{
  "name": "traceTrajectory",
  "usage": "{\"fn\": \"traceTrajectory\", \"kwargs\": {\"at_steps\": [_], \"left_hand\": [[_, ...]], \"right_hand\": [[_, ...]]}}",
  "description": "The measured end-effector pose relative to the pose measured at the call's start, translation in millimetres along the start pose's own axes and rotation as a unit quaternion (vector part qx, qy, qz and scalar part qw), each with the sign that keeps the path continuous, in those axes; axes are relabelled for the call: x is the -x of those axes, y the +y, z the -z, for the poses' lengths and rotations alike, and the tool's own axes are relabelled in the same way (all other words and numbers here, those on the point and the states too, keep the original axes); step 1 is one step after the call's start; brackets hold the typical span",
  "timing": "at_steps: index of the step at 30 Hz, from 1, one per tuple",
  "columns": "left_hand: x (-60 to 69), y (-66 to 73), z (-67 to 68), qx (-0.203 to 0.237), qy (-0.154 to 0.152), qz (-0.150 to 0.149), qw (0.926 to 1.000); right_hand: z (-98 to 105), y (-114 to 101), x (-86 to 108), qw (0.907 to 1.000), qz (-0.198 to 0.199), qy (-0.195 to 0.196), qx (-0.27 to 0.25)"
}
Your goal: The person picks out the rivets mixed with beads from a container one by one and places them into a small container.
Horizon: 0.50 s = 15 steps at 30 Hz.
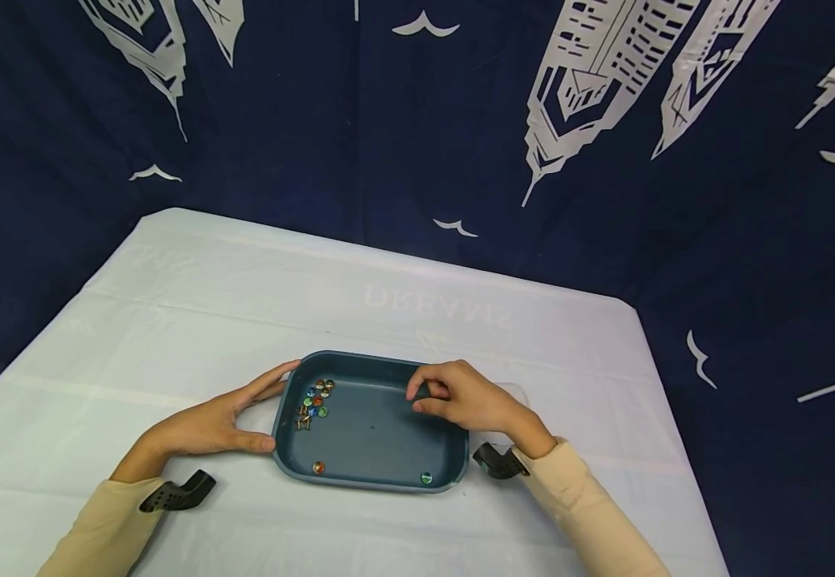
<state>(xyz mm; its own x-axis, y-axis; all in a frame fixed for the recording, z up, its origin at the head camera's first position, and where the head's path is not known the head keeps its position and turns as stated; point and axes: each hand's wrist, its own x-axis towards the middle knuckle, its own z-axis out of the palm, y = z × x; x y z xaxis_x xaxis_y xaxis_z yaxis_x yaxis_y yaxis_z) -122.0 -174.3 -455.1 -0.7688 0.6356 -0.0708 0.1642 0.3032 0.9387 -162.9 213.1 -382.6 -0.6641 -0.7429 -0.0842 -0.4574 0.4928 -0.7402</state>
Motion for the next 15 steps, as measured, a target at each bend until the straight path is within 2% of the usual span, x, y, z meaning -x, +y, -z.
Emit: {"fn": "traceTrajectory", "kwargs": {"at_steps": [8, 15], "left_hand": [[-1.0, -1.0, -1.0, 0.015, -0.005, 0.005, 0.9999], [-0.4, 0.4, -0.5, 0.008, 0.0, 0.007, 0.9999]], "right_hand": [[-2.2, -4.7, -8.7, 0.9999, 0.001, -0.014, 0.008], [-5.8, -10.2, -21.3, 0.9993, 0.018, -0.028, 0.019]]}}
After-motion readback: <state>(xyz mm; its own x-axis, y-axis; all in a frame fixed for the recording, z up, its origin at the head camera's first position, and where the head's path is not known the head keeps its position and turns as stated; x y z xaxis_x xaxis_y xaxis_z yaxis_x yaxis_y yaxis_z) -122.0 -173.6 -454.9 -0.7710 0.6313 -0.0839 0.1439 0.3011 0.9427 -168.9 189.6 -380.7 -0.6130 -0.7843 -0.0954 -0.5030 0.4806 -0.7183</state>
